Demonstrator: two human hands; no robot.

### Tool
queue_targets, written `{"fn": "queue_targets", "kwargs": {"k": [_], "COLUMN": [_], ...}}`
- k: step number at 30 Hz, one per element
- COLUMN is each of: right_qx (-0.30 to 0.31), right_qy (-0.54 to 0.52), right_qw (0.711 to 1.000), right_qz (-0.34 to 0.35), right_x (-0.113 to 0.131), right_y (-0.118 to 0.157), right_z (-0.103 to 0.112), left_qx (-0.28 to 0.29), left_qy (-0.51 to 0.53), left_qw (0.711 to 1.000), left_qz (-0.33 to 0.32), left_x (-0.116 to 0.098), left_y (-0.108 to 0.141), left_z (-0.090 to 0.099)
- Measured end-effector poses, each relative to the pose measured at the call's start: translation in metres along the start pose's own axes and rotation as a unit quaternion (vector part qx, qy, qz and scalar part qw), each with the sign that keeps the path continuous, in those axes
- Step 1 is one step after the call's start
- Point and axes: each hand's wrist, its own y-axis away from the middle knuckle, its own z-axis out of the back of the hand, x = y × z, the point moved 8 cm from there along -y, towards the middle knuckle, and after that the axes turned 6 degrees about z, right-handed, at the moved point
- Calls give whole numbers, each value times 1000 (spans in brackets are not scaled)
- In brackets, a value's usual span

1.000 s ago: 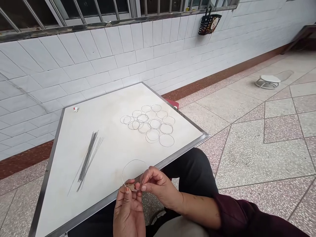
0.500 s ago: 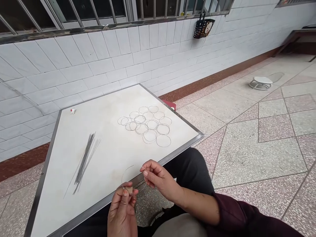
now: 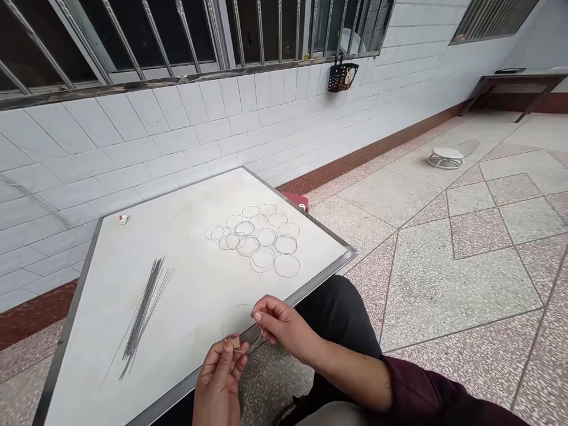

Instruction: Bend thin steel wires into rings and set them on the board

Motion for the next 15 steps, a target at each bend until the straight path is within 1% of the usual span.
{"fn": "queue_targets", "kwargs": {"k": [2, 3, 4, 5, 9, 12, 15], "right_qx": [-6, -5, -14, -28, -87, -119, -134], "right_qy": [76, 130, 193, 221, 295, 347, 386], "right_qw": [997, 991, 979, 971, 944, 919, 897], "right_qz": [21, 40, 68, 82, 122, 147, 167], "right_x": [-1, -1, 1, 1, 2, 9, 17], "right_y": [-6, -8, -10, -12, -10, -2, 10], "right_z": [11, 17, 24, 33, 76, 111, 142], "left_qx": [11, 11, 15, 18, 24, 37, 39], "left_qy": [-66, -92, -110, -131, -240, -332, -411], "left_qw": [997, 994, 992, 989, 966, 938, 905], "left_qz": [-38, -52, -56, -62, -93, -94, -101], "left_x": [-7, -10, -12, -16, -38, -55, -70], "left_y": [-11, -19, -27, -37, -82, -116, -143], "left_z": [-7, -10, -14, -19, -44, -69, -91]}}
